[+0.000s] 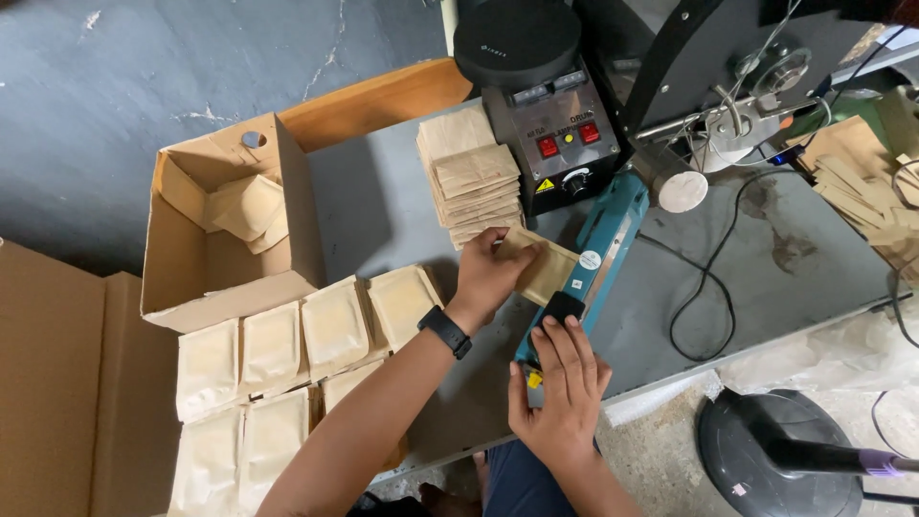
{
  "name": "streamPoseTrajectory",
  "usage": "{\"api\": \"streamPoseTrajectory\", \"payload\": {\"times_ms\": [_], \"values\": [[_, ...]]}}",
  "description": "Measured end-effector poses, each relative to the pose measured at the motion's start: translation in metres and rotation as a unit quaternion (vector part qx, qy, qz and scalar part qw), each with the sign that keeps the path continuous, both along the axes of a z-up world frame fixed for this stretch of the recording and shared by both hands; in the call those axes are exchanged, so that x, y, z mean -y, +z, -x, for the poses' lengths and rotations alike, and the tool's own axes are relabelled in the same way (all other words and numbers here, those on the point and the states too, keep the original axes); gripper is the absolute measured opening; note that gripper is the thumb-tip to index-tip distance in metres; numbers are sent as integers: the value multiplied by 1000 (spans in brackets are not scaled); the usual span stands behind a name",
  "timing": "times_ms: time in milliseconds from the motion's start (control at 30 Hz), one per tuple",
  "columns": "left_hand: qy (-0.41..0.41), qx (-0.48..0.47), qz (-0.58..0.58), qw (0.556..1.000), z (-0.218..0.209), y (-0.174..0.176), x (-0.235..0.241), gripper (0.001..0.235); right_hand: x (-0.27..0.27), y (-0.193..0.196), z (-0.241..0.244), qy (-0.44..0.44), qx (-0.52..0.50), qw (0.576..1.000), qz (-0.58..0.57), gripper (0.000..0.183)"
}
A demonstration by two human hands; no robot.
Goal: Folding and heat-sealing individual paper coffee bags and placing them into a cardboard box for packaging.
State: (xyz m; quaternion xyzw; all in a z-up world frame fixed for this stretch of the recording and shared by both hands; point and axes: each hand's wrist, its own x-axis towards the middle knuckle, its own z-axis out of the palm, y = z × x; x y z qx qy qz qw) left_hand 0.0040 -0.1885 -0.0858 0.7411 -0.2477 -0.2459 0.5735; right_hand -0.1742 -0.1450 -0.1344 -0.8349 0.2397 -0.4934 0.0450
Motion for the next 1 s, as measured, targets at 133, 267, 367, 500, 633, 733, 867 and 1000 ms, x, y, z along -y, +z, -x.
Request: {"api": "streamPoseTrajectory", "payload": {"times_ms": [133, 267, 367, 500, 633, 733, 867, 1000], "values": [[-5, -3, 13, 1000, 0, -1, -3, 25, 4, -6, -2, 0, 3, 1000, 21, 38], [11, -49, 2, 999, 0, -5, -1, 28, 6, -14, -5, -11, 15, 999, 42, 38], [25, -86, -5, 996, -1, -10, 3, 28, 7, -20, -9, -21, 21, 998, 51, 41], [44, -119, -20, 992, -3, -26, 12, 34, 6, -26, -14, -37, 25, 998, 48, 45], [38, -155, -13, 987, 3, -24, 11, 27, 6, -28, -15, -42, 35, 997, 56, 43], [11, -176, -64, 982, 3, -25, 11, 48, 6, -31, -17, -46, 35, 997, 52, 44], [-14, -119, -116, 986, 7, -22, 9, 44, 5, -25, -17, -48, 38, 996, 58, 42], [-21, -92, -152, 984, 10, -15, 8, 48, 4, -24, -17, -46, 47, 996, 64, 41]]}}
